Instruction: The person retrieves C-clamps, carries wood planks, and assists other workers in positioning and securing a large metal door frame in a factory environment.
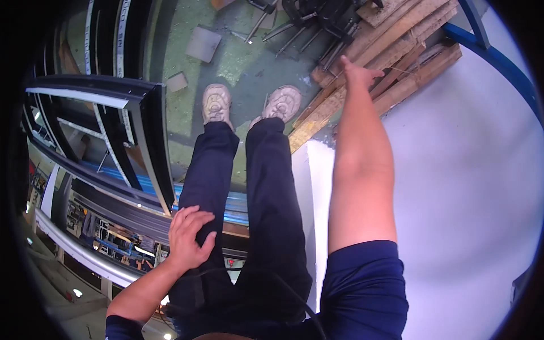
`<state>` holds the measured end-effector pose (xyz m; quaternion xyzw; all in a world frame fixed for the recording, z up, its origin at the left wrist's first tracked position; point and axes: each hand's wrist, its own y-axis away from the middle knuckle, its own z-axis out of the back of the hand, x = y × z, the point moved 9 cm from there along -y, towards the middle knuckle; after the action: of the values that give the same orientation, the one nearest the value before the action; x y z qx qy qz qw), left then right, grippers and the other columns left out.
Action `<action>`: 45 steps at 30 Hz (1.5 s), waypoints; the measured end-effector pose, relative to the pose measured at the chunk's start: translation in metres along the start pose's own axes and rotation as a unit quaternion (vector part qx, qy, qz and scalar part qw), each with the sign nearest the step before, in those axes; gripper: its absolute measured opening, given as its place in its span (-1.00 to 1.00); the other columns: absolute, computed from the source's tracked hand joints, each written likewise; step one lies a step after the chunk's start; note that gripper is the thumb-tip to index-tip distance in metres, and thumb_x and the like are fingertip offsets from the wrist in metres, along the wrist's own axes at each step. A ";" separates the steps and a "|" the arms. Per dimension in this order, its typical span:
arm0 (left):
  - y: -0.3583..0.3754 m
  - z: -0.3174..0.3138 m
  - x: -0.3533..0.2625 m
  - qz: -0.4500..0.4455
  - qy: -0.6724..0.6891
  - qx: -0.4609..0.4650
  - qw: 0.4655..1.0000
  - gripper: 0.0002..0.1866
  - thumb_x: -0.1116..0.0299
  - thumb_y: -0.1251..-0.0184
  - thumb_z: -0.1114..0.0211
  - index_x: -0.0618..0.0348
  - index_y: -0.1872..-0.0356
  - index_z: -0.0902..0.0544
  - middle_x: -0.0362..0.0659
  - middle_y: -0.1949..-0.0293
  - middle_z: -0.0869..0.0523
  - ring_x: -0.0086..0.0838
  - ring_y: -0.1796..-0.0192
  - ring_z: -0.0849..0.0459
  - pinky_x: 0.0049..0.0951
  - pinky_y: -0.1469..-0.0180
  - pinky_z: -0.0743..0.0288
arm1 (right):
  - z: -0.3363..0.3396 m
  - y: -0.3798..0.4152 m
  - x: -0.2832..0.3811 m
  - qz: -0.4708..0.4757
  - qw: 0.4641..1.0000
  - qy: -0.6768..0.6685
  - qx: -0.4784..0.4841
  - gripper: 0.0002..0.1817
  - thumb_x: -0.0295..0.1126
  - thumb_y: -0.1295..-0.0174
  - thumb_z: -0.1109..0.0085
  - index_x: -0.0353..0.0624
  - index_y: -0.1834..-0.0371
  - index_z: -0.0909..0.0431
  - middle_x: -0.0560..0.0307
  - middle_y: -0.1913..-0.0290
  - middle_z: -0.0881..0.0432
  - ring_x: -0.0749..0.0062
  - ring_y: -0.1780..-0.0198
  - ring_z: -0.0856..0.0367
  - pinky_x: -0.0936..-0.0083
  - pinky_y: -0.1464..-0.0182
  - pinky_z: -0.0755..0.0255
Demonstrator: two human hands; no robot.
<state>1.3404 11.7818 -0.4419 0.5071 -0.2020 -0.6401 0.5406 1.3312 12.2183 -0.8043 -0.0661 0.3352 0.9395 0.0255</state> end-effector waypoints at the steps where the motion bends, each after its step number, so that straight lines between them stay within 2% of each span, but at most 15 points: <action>1: -0.002 0.001 -0.001 0.006 0.003 0.005 1.000 -0.65 0.35 0.04 -0.34 0.07 0.13 -0.64 -0.18 0.08 -0.67 -0.17 -0.15 -0.51 -0.09 -0.28 -0.24 | -0.003 0.000 -0.001 -0.032 0.999 -0.020 -0.003 0.49 0.10 0.28 -0.56 -0.20 -0.50 0.45 -0.32 -0.46 0.01 -0.05 -0.42 -0.18 0.21 -0.42 -0.13; 4: -0.007 0.005 -0.001 0.011 0.001 0.008 1.000 -0.66 0.39 0.06 -0.34 0.10 0.15 -0.64 -0.18 0.10 -0.68 -0.16 -0.14 -0.52 -0.08 -0.28 -0.24 | 0.010 0.018 0.005 -0.076 0.995 0.026 -0.057 0.52 0.06 0.33 -0.60 -0.09 -0.52 0.47 -0.29 -0.44 -0.02 -0.08 -0.39 -0.18 0.19 -0.41 -0.13; 5: -0.008 0.006 0.000 0.013 0.002 0.009 1.000 -0.66 0.39 0.07 -0.35 0.10 0.16 -0.65 -0.17 0.11 -0.68 -0.16 -0.13 -0.52 -0.08 -0.28 -0.25 | 0.014 0.016 0.001 -0.077 0.993 0.002 -0.088 0.45 0.04 0.38 -0.62 -0.09 -0.51 0.30 -0.28 -0.40 -0.11 -0.07 -0.39 -0.17 0.20 -0.41 -0.14; 8: -0.011 0.011 0.001 0.015 0.000 0.001 1.000 -0.67 0.39 0.07 -0.35 0.10 0.17 -0.65 -0.17 0.12 -0.68 -0.15 -0.12 -0.53 -0.10 -0.26 -0.26 | 0.014 0.018 0.006 -0.047 0.998 0.004 -0.048 0.32 0.02 0.33 -0.61 -0.16 -0.46 0.13 -0.28 -0.40 -0.14 -0.08 -0.39 -0.21 0.16 -0.40 -0.15; 9: -0.011 0.012 0.001 0.016 0.000 0.001 1.000 -0.68 0.39 0.07 -0.34 0.10 0.18 -0.65 -0.17 0.13 -0.69 -0.15 -0.11 -0.53 -0.10 -0.26 -0.27 | 0.016 0.022 0.008 -0.031 0.998 -0.005 -0.049 0.17 0.01 0.31 -0.60 -0.19 -0.35 -0.05 -0.29 -0.39 -0.15 -0.10 -0.37 -0.24 0.18 -0.38 -0.18; 18: -0.015 0.015 -0.001 0.005 -0.026 -0.002 1.000 -0.70 0.39 0.07 -0.34 0.11 0.21 -0.66 -0.17 0.16 -0.69 -0.16 -0.09 -0.55 -0.17 -0.21 -0.32 | 0.014 0.006 0.013 0.071 0.989 -0.114 -0.058 0.09 -0.21 0.32 -0.63 -0.48 -0.24 -0.13 -0.31 -0.23 -0.39 -0.01 -0.24 -0.43 0.36 -0.33 -0.25; 29: -0.009 0.007 0.001 0.006 -0.051 -0.002 0.999 -0.74 0.33 0.00 -0.29 0.11 0.22 -0.66 -0.13 0.19 -0.68 -0.19 -0.06 -0.55 -0.20 -0.19 -0.33 | 0.058 -0.001 -0.010 0.186 0.969 -0.161 0.005 -0.07 -0.19 0.38 -0.64 -0.43 -0.07 -0.30 -0.24 -0.04 -0.55 0.06 -0.08 -0.55 0.35 -0.16 -0.39; 34: 0.000 0.000 0.003 -0.009 -0.042 -0.011 0.999 -0.73 0.36 0.03 -0.31 0.15 0.23 -0.65 -0.08 0.19 -0.67 -0.16 -0.05 -0.57 -0.20 -0.19 -0.34 | 0.144 0.044 -0.052 0.207 0.971 -0.120 0.015 -0.20 -0.28 0.32 -0.61 -0.39 -0.01 -0.36 -0.19 0.05 -0.60 0.08 0.04 -0.62 0.31 -0.02 -0.52; 36: 0.002 -0.009 0.008 0.000 -0.070 0.026 0.997 -0.71 0.30 -0.01 -0.31 0.12 0.19 -0.63 -0.12 0.13 -0.66 -0.18 -0.08 -0.54 -0.16 -0.22 -0.29 | 0.160 0.091 -0.064 0.160 0.952 -0.199 0.167 -0.30 -0.41 0.22 -0.54 -0.37 -0.01 -0.35 -0.16 0.08 -0.61 0.14 0.14 -0.66 0.29 0.12 -0.61; 39: -0.028 -0.036 0.019 0.036 0.016 0.057 0.998 -0.49 0.14 -0.09 -0.35 0.14 -0.06 -0.52 -0.04 -0.10 -0.55 -0.12 -0.18 -0.49 -0.17 -0.31 -0.23 | 0.182 0.144 -0.089 0.123 0.934 -0.228 0.246 -0.38 -0.49 0.14 -0.48 -0.41 -0.03 -0.40 -0.14 0.12 -0.64 0.19 0.21 -0.68 0.29 0.18 -0.65; 41: -0.074 -0.082 0.012 0.137 0.275 0.140 0.941 -0.23 -0.04 -0.21 -0.30 0.19 -0.34 -0.31 0.15 -0.28 -0.40 -0.09 -0.37 -0.33 -0.30 -0.38 -0.18 | 0.187 0.179 -0.112 0.081 0.923 -0.248 0.283 -0.39 -0.48 0.12 -0.48 -0.42 -0.04 -0.43 -0.14 0.14 -0.65 0.19 0.19 -0.69 0.30 0.15 -0.64; 42: -0.096 -0.099 -0.019 0.156 0.403 0.217 0.875 -0.09 -0.15 -0.24 -0.23 0.17 -0.46 -0.07 0.06 -0.42 -0.22 -0.10 -0.43 -0.21 -0.20 -0.43 -0.07 | 0.187 0.204 -0.118 0.056 0.920 -0.262 0.286 -0.40 -0.49 0.11 -0.47 -0.42 -0.04 -0.44 -0.14 0.14 -0.66 0.19 0.19 -0.69 0.31 0.15 -0.64; 43: -0.103 -0.101 -0.056 0.222 0.414 0.299 0.830 0.00 -0.28 -0.20 -0.18 0.09 -0.49 0.03 0.03 -0.47 -0.10 -0.06 -0.47 -0.11 -0.02 -0.42 -0.02 | 0.181 0.229 -0.123 0.041 0.903 -0.283 0.321 -0.39 -0.46 0.08 -0.47 -0.41 -0.06 -0.41 -0.11 0.13 -0.65 0.21 0.18 -0.68 0.32 0.11 -0.63; 44: -0.116 -0.116 -0.080 0.219 0.465 0.331 0.791 0.04 -0.35 -0.16 -0.16 0.05 -0.50 0.06 0.01 -0.49 -0.03 -0.01 -0.47 -0.06 0.11 -0.39 0.00 | 0.172 0.252 -0.128 0.025 0.884 -0.304 0.354 -0.37 -0.44 0.06 -0.47 -0.41 -0.08 -0.38 -0.09 0.11 -0.64 0.23 0.16 -0.68 0.34 0.07 -0.61; 45: -0.128 -0.131 -0.096 0.245 0.479 0.357 0.763 -0.03 -0.30 -0.21 -0.15 0.12 -0.46 -0.06 0.00 -0.43 -0.19 -0.11 -0.42 -0.21 -0.01 -0.39 -0.08 | 0.161 0.272 -0.132 0.030 0.865 -0.336 0.372 -0.39 -0.44 0.04 -0.45 -0.39 -0.08 -0.38 -0.08 0.11 -0.64 0.24 0.17 -0.68 0.36 0.06 -0.60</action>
<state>1.3825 11.9484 -0.5567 0.8374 -0.2484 -0.0407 0.4852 1.4193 12.1091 -0.4919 0.2782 0.6330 0.7105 0.1308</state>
